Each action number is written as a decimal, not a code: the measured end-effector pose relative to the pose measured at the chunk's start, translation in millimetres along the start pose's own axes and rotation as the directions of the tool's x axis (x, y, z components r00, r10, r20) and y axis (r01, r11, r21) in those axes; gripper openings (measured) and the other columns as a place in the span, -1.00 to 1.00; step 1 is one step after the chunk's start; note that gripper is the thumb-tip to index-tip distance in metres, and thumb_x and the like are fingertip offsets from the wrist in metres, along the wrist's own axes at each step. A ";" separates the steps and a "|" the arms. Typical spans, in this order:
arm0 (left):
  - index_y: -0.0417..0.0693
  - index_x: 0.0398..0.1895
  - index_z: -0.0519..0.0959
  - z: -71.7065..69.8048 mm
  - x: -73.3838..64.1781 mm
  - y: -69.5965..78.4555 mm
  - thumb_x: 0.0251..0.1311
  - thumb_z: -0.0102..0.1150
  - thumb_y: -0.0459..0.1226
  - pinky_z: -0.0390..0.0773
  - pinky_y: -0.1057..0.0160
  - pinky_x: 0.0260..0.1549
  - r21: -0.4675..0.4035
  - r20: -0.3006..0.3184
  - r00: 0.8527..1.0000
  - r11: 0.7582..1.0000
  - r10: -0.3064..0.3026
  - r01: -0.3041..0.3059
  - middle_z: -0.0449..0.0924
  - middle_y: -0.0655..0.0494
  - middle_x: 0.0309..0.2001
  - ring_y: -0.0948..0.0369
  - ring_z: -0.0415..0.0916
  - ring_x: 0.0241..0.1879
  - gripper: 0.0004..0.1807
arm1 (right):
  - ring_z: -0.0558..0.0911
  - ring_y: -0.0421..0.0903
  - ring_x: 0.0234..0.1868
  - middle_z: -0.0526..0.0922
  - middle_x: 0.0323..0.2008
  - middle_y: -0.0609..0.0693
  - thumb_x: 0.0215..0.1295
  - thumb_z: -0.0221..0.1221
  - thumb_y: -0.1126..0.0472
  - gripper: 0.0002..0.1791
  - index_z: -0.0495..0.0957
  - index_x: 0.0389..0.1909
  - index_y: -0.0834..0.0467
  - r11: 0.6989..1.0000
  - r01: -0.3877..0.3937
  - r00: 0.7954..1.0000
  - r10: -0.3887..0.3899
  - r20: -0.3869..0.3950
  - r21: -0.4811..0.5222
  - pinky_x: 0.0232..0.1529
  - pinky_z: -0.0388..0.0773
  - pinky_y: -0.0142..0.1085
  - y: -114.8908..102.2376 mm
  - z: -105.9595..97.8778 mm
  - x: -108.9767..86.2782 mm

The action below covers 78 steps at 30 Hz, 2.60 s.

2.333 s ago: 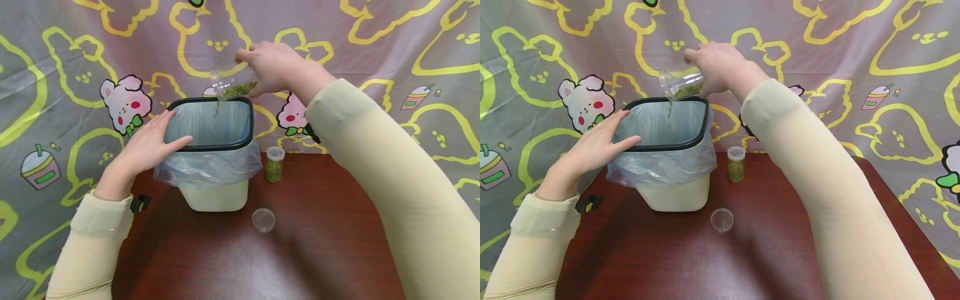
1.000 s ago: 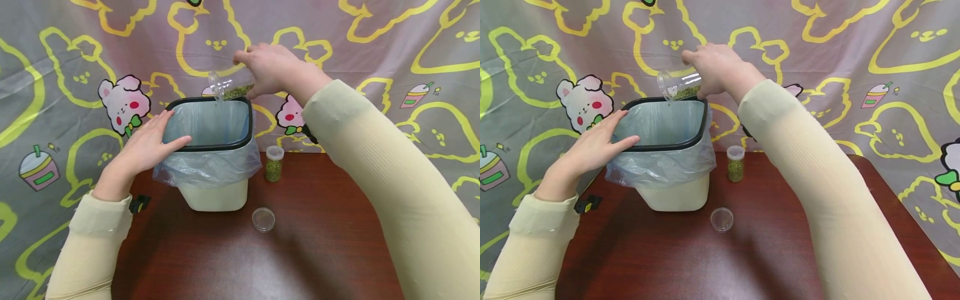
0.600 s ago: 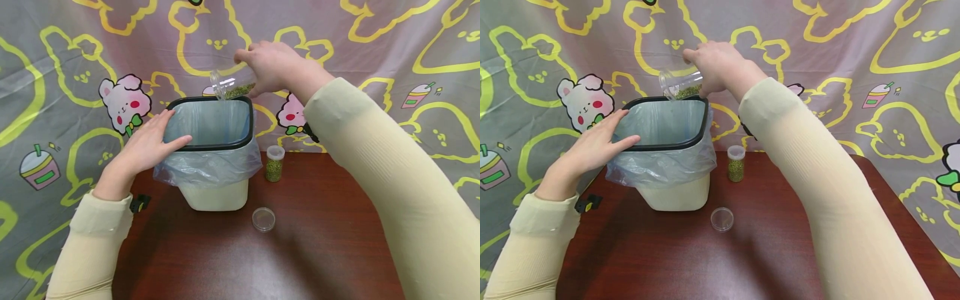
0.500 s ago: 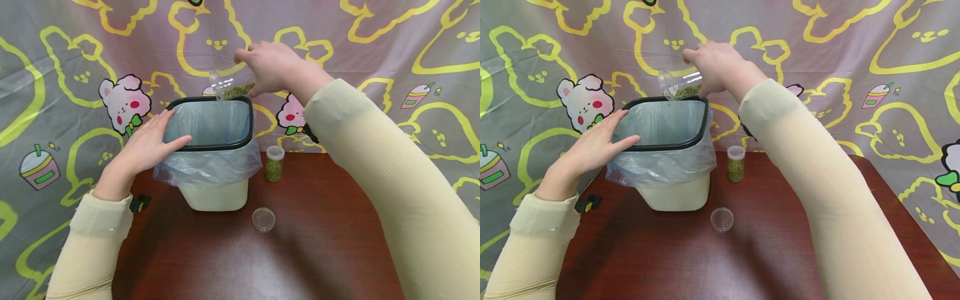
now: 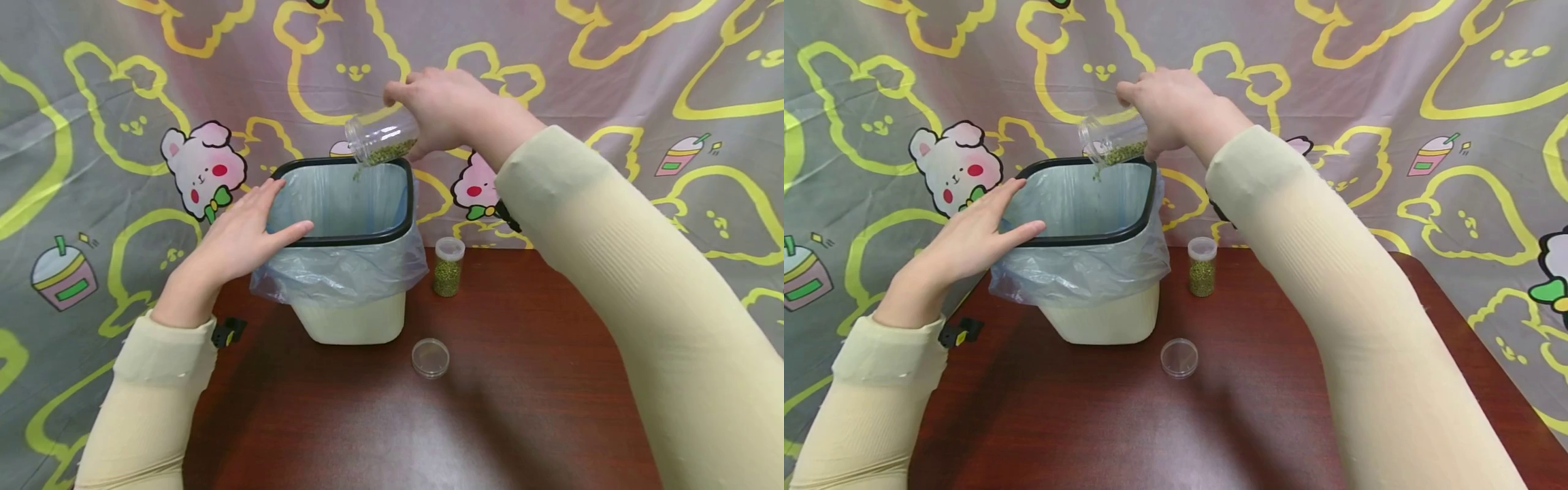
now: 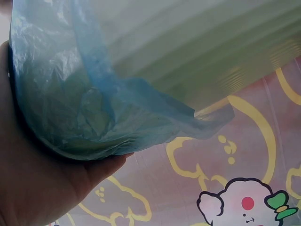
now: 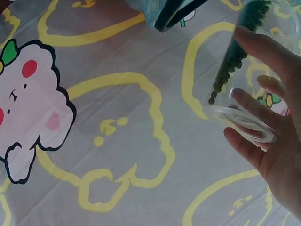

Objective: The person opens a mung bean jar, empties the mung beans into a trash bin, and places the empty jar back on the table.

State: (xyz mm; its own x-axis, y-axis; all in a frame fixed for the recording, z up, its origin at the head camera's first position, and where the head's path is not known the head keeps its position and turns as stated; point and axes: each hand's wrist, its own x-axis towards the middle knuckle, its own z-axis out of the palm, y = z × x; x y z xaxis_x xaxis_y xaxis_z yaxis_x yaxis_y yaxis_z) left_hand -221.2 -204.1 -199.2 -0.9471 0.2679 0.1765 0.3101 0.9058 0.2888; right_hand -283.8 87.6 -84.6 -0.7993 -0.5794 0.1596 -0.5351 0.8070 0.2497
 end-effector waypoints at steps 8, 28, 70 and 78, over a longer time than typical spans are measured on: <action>-0.06 0.56 -0.13 0.0 -0.5 0.7 0.21 -0.09 0.35 -0.16 -0.30 0.32 0.001 -0.001 1.000 1.000 0.001 -0.001 -0.18 -0.18 0.53 -0.14 -0.22 0.48 0.05 | 0.31 0.26 0.24 0.34 0.27 0.24 0.12 0.37 -0.05 -0.12 0.20 0.39 0.11 1.000 0.003 1.000 -0.003 0.015 0.002 0.15 0.33 0.15 0.4 0.1 -2.0; -0.06 0.56 -0.14 0.1 -1.5 -0.4 0.21 -0.09 0.35 -0.17 -0.29 0.32 -0.002 -0.006 1.000 1.000 0.004 -0.004 -0.19 -0.18 0.53 -0.14 -0.23 0.48 0.05 | 0.31 0.25 0.24 0.34 0.26 0.24 0.13 0.37 -0.05 -0.12 0.19 0.41 0.11 1.000 0.004 1.000 -0.004 -0.011 0.014 0.15 0.34 0.13 -1.6 1.7 -1.3; -0.08 0.56 -0.13 -2.4 -2.6 3.1 0.22 -0.08 0.34 -0.15 -0.30 0.32 -0.009 0.000 1.000 1.000 -0.003 0.003 -0.19 -0.18 0.53 -0.16 -0.22 0.48 0.05 | 0.27 0.24 0.24 0.34 0.25 0.24 0.14 0.38 0.11 -0.17 0.21 0.40 0.13 0.999 0.022 0.997 -0.024 -0.078 -0.032 0.15 0.36 0.12 -4.6 -3.2 -1.6; -0.06 0.56 -0.14 -2.4 -1.5 2.6 0.21 -0.08 0.34 -0.15 -0.32 0.31 -0.003 0.003 1.000 1.000 -0.010 0.010 -0.19 -0.18 0.53 -0.15 -0.22 0.48 0.05 | 0.27 0.24 0.24 0.34 0.25 0.25 0.14 0.36 0.13 -0.18 0.21 0.40 0.13 0.999 0.011 0.997 -0.014 -0.078 -0.035 0.17 0.36 0.11 -3.9 -1.8 -1.6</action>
State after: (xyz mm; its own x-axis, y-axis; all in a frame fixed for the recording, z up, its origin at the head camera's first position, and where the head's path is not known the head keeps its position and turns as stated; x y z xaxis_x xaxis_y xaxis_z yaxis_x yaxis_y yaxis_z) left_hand -218.8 -202.9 -196.5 -0.9503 0.2602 0.1709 0.3012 0.9073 0.2934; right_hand -279.9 85.2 -84.1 -0.7681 -0.5978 0.2296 -0.5344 0.7959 0.2846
